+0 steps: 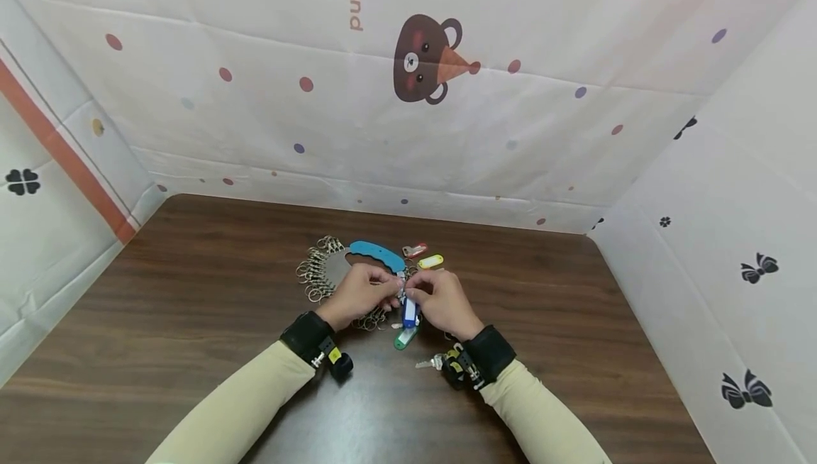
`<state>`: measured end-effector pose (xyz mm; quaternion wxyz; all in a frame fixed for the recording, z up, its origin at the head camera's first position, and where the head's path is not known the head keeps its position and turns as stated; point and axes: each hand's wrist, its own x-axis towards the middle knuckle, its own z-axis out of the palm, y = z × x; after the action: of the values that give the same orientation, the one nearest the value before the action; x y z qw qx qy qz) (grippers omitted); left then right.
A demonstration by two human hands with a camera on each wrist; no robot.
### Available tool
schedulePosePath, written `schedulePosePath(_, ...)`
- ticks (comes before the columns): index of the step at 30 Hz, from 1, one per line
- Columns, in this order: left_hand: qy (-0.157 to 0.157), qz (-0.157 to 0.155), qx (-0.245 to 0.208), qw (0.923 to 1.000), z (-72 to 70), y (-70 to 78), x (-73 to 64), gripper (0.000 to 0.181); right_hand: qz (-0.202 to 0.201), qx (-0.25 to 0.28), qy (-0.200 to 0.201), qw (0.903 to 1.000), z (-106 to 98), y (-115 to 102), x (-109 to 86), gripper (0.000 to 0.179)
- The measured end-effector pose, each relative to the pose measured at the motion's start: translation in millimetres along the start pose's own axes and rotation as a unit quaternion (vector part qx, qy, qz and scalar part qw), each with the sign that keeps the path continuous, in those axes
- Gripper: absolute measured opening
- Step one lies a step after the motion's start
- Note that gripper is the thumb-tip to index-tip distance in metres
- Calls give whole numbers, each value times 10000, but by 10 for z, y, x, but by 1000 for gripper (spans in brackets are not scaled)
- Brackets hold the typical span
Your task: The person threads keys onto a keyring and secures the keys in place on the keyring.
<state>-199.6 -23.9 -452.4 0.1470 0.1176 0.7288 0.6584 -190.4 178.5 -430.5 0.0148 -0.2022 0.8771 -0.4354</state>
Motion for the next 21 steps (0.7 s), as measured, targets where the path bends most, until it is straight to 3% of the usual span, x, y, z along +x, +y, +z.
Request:
schedulePosePath(4, -368, -459, -969, 9936, -26, -26, -4, 22, 46, -27, 3, 10000, -6, 10, 2, 11)
schedulePosePath(6, -494, -539, -1262, 9893, -43, -39, -8, 23, 48, -43, 20, 10000, -14, 8, 6, 10)
schedulePosePath(8, -575, -351, -1077, 9919, -60, -55, -17, 22, 40, -50, 31, 10000, -14, 5, 11, 10)
schedulePosePath(11, -457, 174, -171, 9987, -61, -54, -22, 17, -6, -39, 35, 10000, -15, -3, 12, 10)
schedulePosePath(15, -163, 456, 633, 9968, -40, -42, -42, 17, -132, 10, 44, 9999, 18, 2, 18, 10)
schedulePosePath(21, -249, 267, 30, 9993, -8, -47, -40, 21, -103, 13, 54, 9999, 15, -2, 13, 9)
